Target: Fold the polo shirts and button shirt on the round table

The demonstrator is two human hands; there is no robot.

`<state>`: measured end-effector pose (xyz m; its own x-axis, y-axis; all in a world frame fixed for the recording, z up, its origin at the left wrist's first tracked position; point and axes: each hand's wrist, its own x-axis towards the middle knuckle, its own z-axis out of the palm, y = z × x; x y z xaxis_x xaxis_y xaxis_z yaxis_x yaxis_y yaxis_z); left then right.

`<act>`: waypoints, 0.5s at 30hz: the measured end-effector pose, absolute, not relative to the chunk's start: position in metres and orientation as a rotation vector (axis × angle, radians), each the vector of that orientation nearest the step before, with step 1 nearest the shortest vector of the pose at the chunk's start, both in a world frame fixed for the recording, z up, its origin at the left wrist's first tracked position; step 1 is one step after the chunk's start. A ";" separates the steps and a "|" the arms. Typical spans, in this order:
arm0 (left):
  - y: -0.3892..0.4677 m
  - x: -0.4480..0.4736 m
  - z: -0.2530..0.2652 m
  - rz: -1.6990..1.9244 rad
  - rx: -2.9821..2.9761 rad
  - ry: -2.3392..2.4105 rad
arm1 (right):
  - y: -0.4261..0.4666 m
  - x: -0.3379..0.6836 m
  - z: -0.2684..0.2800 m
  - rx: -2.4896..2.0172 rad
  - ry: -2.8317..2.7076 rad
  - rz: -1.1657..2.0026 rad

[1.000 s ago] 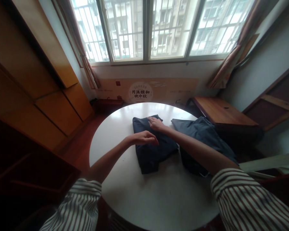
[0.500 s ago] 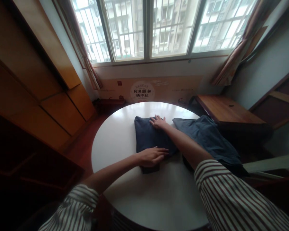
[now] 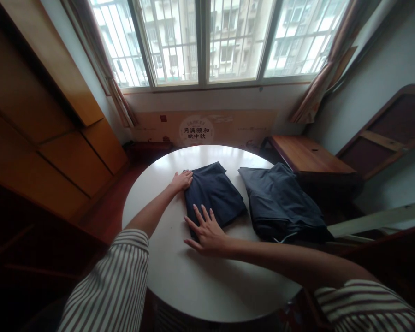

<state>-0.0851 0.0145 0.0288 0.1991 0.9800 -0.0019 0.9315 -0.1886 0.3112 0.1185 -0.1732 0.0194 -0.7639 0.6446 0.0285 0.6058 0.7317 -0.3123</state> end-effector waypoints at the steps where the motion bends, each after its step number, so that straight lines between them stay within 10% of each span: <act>1: 0.017 -0.083 0.028 0.327 2.192 1.845 | -0.182 0.121 0.016 -1.023 -2.771 0.436; 15: -0.026 -0.067 0.038 1.080 1.213 1.906 | -0.052 0.164 0.108 -1.684 -2.372 0.592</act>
<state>-0.0666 -0.0259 0.0384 -0.3810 0.9215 -0.0761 0.4082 0.2414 0.8804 0.1639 -0.0523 0.1078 -0.3460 0.9342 -0.0869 0.8656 0.2821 -0.4138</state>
